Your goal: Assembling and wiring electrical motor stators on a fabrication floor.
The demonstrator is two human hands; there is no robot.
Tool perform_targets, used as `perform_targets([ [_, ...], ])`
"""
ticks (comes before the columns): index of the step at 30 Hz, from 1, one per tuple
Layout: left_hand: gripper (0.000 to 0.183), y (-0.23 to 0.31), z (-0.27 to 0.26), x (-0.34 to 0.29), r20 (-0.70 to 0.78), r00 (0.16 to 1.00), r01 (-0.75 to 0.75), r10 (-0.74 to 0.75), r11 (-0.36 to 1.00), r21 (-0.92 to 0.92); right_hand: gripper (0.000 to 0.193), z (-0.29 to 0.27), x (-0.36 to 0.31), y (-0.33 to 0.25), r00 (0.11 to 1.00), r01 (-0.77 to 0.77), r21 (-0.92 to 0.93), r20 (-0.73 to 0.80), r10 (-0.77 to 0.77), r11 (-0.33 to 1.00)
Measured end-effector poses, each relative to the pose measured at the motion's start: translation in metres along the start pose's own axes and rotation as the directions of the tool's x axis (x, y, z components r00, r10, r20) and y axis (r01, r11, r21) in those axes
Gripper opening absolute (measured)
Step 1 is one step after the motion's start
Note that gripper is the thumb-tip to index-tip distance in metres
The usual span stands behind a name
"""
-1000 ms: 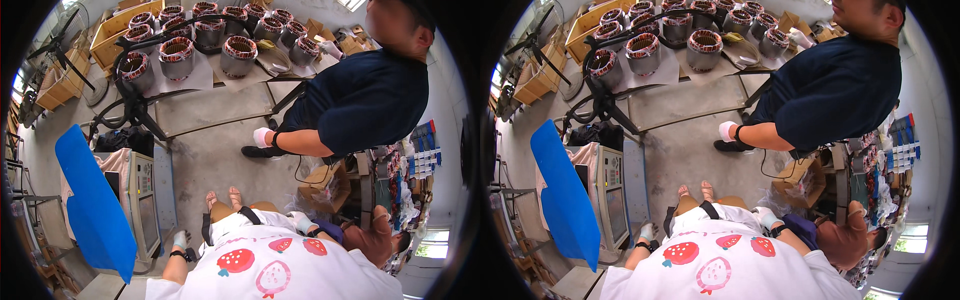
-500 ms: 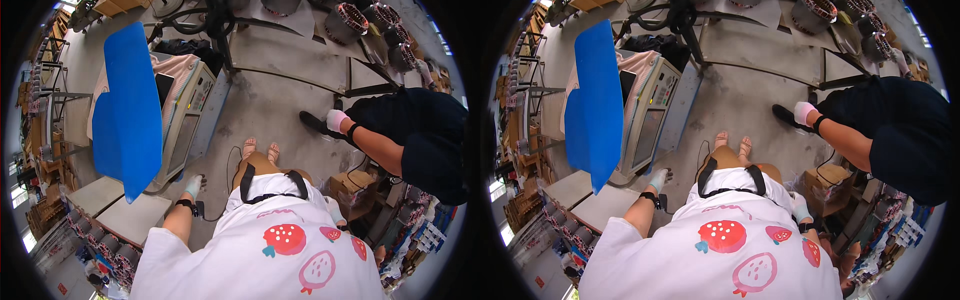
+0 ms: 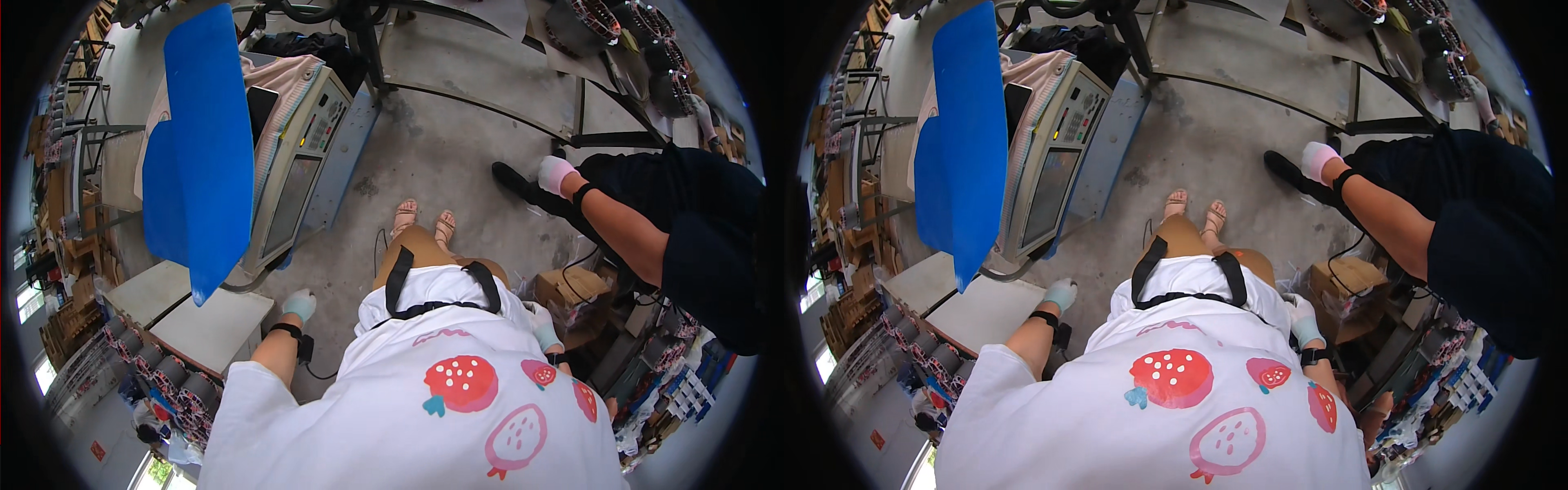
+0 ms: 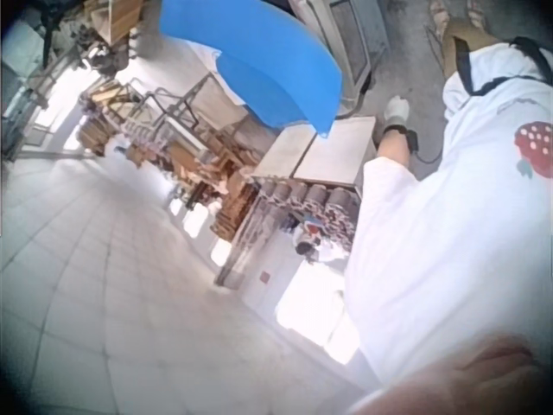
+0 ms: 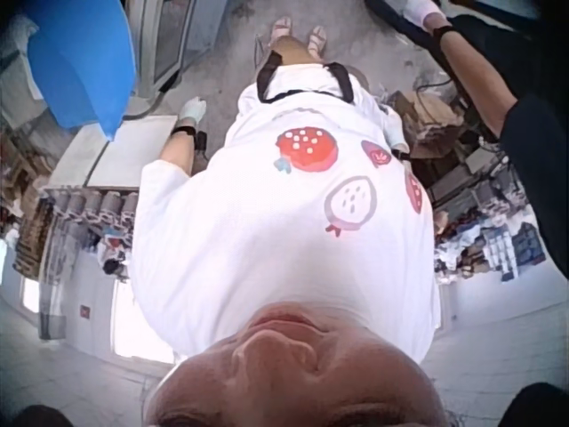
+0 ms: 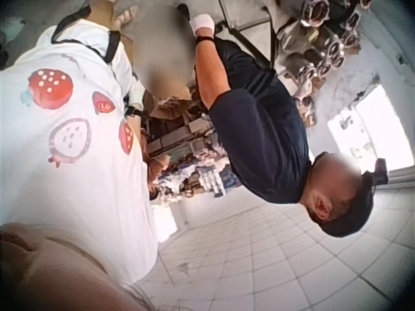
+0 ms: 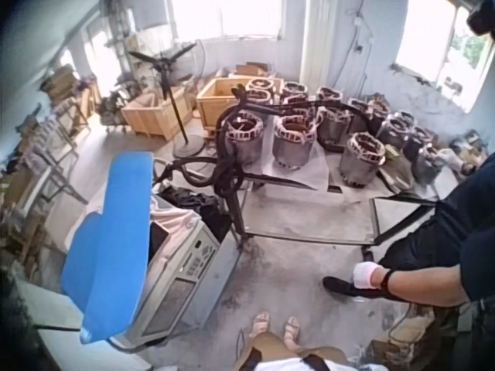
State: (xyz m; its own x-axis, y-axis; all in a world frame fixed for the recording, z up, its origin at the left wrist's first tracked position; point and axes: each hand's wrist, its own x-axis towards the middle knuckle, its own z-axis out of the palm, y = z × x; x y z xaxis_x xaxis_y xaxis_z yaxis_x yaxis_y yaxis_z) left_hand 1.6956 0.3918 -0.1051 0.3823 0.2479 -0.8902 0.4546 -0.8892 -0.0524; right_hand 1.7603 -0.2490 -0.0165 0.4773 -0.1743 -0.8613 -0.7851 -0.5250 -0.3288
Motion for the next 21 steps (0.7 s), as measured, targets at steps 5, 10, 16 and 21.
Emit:
perform_targets([
  [5,0.035,0.056,-0.012,-0.013,0.037,0.997,-0.058,0.062,0.993,-0.106,0.03,-0.001,-0.001,-0.013,1.0,-0.005,-0.023,0.014,0.006,1.0],
  [10,0.037,0.098,-0.016,-0.015,-0.044,0.986,-0.166,0.16,0.958,-0.234,0.031,-0.008,0.024,0.019,0.999,0.039,0.02,-0.007,-0.038,0.999],
  [16,0.037,0.114,-0.012,-0.003,-0.151,0.945,-0.317,0.289,0.922,-0.221,0.038,-0.013,0.014,0.025,0.999,0.029,0.14,-0.027,-0.026,0.99],
  [21,0.035,0.088,0.01,0.008,-0.195,0.938,-0.34,0.287,0.876,-0.342,0.047,-0.007,-0.011,-0.018,0.999,0.049,-0.167,0.006,-0.049,0.985],
])
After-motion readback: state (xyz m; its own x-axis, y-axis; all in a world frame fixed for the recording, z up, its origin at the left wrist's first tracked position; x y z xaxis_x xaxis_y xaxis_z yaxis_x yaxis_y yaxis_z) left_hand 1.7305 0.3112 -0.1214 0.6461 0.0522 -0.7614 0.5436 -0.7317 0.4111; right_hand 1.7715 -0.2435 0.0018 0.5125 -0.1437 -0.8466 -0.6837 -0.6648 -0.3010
